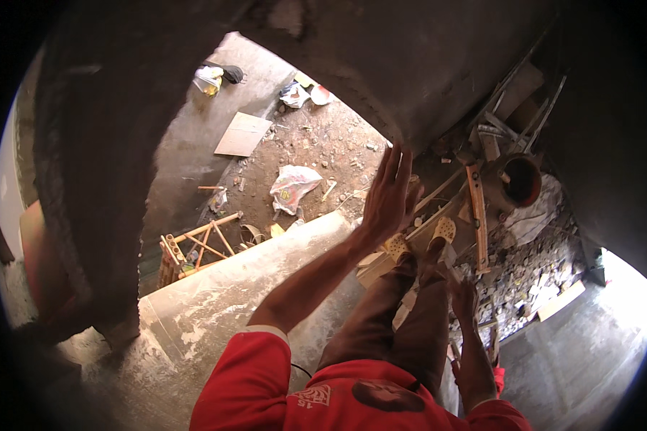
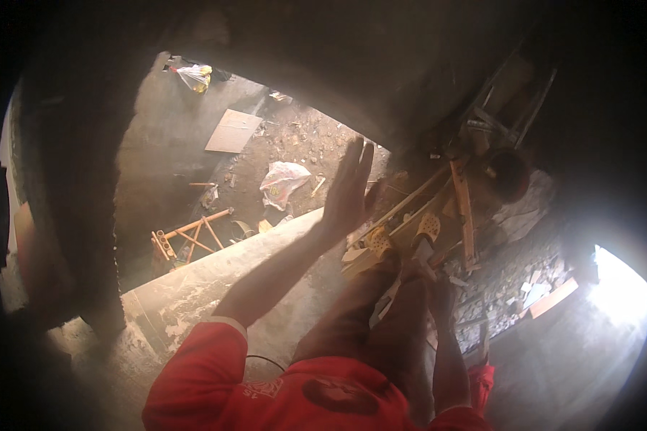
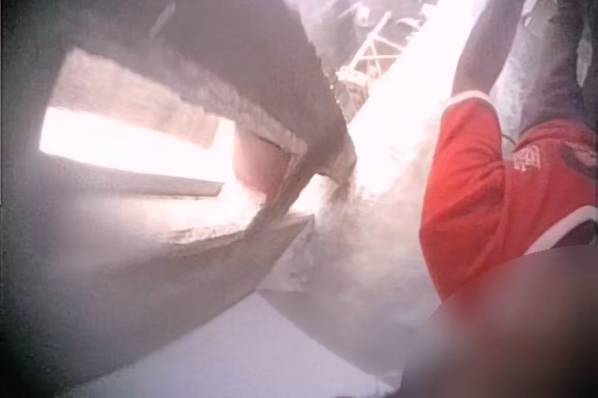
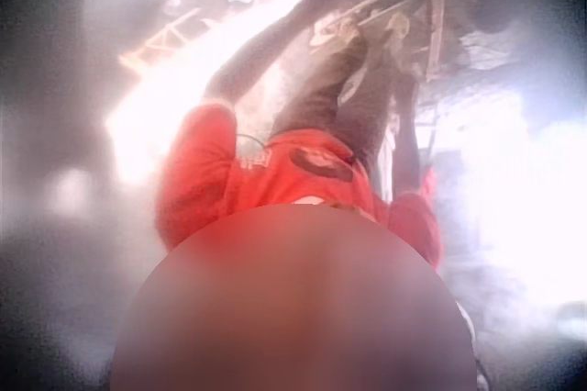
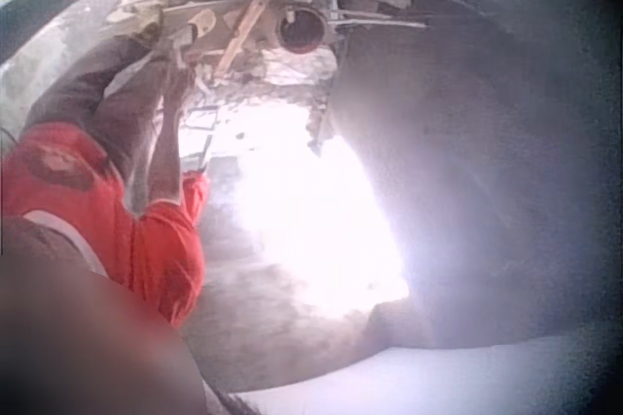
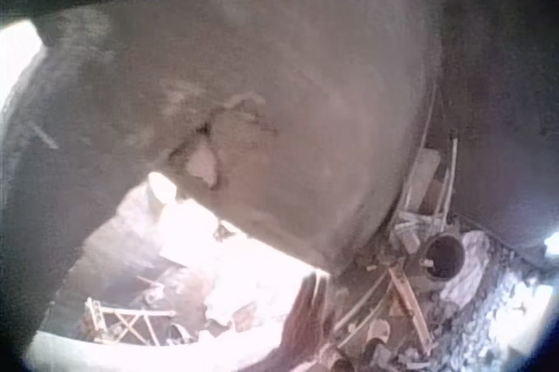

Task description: The person removes a wooden plank from a wall opening, then applies and smooths plaster around the opening using a trowel. The person works on the edges and corners of the opening to create a smooth finish.

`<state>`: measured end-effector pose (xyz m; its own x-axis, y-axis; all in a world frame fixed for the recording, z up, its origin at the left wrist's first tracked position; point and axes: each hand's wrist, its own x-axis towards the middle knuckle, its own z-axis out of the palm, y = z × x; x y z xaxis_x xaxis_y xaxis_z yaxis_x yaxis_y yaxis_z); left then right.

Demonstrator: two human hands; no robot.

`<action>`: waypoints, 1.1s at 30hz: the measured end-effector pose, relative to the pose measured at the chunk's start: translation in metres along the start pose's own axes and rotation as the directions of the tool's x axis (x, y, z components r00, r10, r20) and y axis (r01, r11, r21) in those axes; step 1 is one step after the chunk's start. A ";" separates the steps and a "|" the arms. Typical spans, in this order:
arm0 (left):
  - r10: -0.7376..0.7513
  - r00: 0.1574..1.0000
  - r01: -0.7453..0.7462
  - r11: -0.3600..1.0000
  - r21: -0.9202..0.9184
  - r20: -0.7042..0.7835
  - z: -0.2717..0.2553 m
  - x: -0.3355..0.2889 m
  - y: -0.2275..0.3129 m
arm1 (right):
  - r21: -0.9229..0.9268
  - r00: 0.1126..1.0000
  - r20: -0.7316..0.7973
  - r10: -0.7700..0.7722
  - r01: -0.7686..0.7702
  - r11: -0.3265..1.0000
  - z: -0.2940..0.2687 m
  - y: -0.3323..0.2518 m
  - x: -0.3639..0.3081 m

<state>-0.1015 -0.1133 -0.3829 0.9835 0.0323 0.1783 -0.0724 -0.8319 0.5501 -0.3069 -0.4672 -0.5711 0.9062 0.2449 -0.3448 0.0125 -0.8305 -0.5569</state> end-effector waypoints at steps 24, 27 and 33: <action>-0.024 0.625 0.098 0.994 -0.048 0.780 0.137 0.044 0.024 | 0.061 0.530 0.393 0.751 -0.830 0.554 0.003 0.029 -0.104; 0.062 0.595 0.070 0.989 -0.129 0.801 0.224 0.041 0.037 | 0.153 0.344 0.507 0.790 -0.938 0.310 -0.003 0.034 -0.100; 0.201 0.609 0.071 0.949 -0.306 0.767 0.433 0.031 0.049 | 0.467 0.211 0.601 0.771 -0.875 -0.125 0.018 0.063 -0.137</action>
<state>-0.0028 -0.3936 -0.7038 0.7114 -0.5731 -0.4068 -0.0493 -0.6181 0.7846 -0.4377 -0.5441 -0.5727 -0.0535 -0.2882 -0.9561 -0.9922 0.1233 0.0183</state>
